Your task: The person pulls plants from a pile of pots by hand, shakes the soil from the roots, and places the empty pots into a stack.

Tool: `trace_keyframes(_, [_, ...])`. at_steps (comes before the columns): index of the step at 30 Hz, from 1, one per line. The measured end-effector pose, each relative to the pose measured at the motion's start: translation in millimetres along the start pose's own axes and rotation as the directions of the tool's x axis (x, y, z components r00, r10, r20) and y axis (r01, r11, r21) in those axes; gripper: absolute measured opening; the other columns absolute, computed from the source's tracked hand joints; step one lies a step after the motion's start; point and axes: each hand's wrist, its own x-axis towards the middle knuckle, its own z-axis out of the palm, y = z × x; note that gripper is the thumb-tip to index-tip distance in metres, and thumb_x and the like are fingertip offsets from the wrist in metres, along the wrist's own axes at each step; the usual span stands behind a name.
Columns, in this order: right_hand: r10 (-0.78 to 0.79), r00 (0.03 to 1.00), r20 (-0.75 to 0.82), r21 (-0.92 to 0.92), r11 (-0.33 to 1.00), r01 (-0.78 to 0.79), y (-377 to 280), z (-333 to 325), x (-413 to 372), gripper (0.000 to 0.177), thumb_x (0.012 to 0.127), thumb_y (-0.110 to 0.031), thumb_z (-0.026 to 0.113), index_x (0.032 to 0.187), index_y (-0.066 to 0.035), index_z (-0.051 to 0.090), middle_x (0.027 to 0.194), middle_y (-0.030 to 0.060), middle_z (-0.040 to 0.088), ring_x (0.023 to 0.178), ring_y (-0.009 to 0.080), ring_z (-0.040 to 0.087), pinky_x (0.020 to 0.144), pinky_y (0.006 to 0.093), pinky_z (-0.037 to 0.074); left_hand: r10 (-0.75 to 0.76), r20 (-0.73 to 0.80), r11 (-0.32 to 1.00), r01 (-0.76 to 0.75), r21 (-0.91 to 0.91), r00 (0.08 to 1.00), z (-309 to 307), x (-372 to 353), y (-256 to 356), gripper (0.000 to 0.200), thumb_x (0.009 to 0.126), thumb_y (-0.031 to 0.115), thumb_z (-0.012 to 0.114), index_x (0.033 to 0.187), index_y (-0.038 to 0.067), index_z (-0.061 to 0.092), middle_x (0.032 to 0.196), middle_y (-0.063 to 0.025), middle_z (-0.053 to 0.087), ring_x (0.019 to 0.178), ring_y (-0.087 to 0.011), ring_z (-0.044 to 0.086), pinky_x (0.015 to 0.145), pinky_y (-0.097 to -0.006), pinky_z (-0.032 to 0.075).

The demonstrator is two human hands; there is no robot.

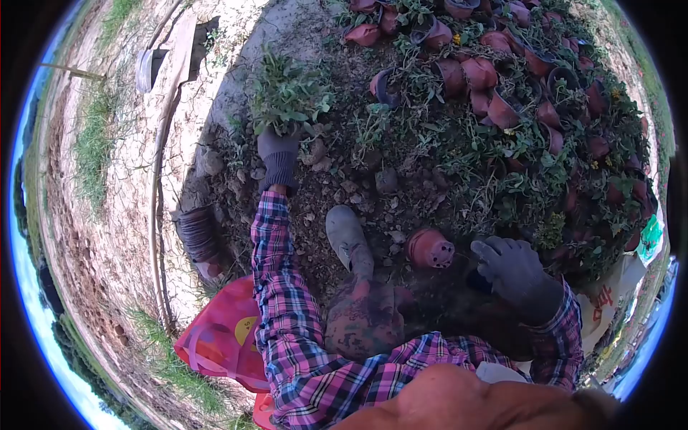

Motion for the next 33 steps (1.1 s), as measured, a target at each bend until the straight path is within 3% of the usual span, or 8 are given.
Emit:
trace_keyframes(7, [-0.044, 0.999, -0.024, 0.026, 0.999, 0.045, -6, -2, 0, 0.036, 0.081, -0.025, 0.054, 0.115, -0.012, 0.051, 0.103, 0.0083, 0.054, 0.092, 0.0246, 0.055, 0.077, 0.0387, 0.043, 0.047, 0.490, 0.918, -0.232, 0.322, 0.870, 99, -78, 50, 0.055, 0.069, 0.038, 0.068, 0.111, 0.008, 0.050, 0.087, -0.0175, 0.062, 0.091, -0.0326, 0.059, 0.077, -0.0418, 0.047])
trace_keyframes(15, [-0.031, 0.997, -0.073, -0.001, 1.000, 0.031, 3, -1, -2, 0.037, 0.080, -0.024, 0.055, 0.115, -0.013, 0.051, 0.104, 0.0082, 0.054, 0.091, 0.0246, 0.056, 0.076, 0.0391, 0.043, -0.143, 0.299, 0.724, 0.306, -0.618, 0.944, 48, -17, 28, 0.046, 0.071, 0.017, 0.063, 0.109, -0.004, 0.049, 0.100, -0.0139, 0.061, 0.091, -0.0239, 0.059, 0.076, -0.0318, 0.048])
trace_keyframes(18, [-0.009, 1.000, -0.005, 0.015, 1.000, 0.009, 3, -6, -1, 0.037, 0.081, -0.023, 0.055, 0.116, -0.013, 0.051, 0.104, 0.0082, 0.054, 0.092, 0.0245, 0.056, 0.076, 0.0394, 0.043, 0.045, 0.118, 0.595, 0.068, -0.801, 0.992, 6, 30, 7, 0.040, 0.071, 0.013, 0.062, 0.106, -0.003, 0.050, 0.098, -0.0119, 0.062, 0.089, -0.0210, 0.059, 0.075, -0.0320, 0.048])
trace_keyframes(20, [0.004, 1.000, -0.010, 0.016, 1.000, -0.004, 3, -5, 0, 0.037, 0.081, -0.023, 0.054, 0.116, -0.013, 0.050, 0.104, 0.0085, 0.054, 0.093, 0.0248, 0.055, 0.077, 0.0395, 0.043, 0.564, 0.008, 0.775, -0.525, -0.353, 0.826, -22, 38, -10, 0.039, 0.073, 0.014, 0.059, 0.108, -0.001, 0.050, 0.094, -0.0149, 0.063, 0.087, -0.0256, 0.061, 0.075, -0.0350, 0.049])
trace_keyframes(23, [-0.005, 1.000, 0.025, 0.004, 1.000, 0.005, 1, 0, -5, 0.037, 0.082, -0.025, 0.053, 0.117, -0.013, 0.050, 0.106, 0.0089, 0.053, 0.094, 0.0253, 0.054, 0.078, 0.0397, 0.042, -0.077, 0.167, 0.871, -0.015, 0.491, 0.983, 39, 60, -48, 0.036, 0.074, 0.019, 0.056, 0.105, 0.001, 0.053, 0.086, -0.0196, 0.063, 0.083, -0.0340, 0.061, 0.074, -0.0411, 0.049])
trace_keyframes(27, [-0.020, 0.998, 0.052, 0.034, 0.999, 0.018, 0, 2, -8, 0.038, 0.082, -0.026, 0.053, 0.118, -0.014, 0.049, 0.108, 0.0092, 0.052, 0.095, 0.0255, 0.054, 0.079, 0.0401, 0.041, -0.004, -0.114, 0.947, 0.040, 0.318, 0.993, -29, 83, -3, 0.028, 0.076, 0.023, 0.055, 0.093, 0.002, 0.060, 0.085, -0.0217, 0.063, 0.081, -0.0370, 0.061, 0.071, -0.0433, 0.049])
trace_keyframes(29, [-0.010, 1.000, 0.029, 0.039, 0.999, 0.009, 0, 2, -10, 0.039, 0.082, -0.026, 0.052, 0.119, -0.014, 0.048, 0.106, 0.0093, 0.052, 0.094, 0.0247, 0.053, 0.079, 0.0407, 0.041, 0.056, -0.172, 0.930, -0.114, -0.349, 0.984, -46, 109, -8, 0.036, 0.076, 0.027, 0.060, 0.104, 0.003, 0.057, 0.084, -0.0097, 0.066, 0.073, -0.0267, 0.063, 0.065, -0.0357, 0.050])
trace_keyframes(33, [0.001, 1.000, -0.005, 0.038, 0.999, -0.001, 1, -1, -16, 0.039, 0.083, -0.026, 0.052, 0.120, -0.014, 0.047, 0.104, 0.0094, 0.052, 0.092, 0.0255, 0.053, 0.079, 0.0405, 0.041, 0.305, -0.016, 0.952, -0.305, 0.013, 0.952, -35, 75, -16, 0.035, 0.077, 0.028, 0.057, 0.104, 0.006, 0.057, 0.086, -0.0131, 0.065, 0.078, -0.0299, 0.062, 0.068, -0.0385, 0.050])
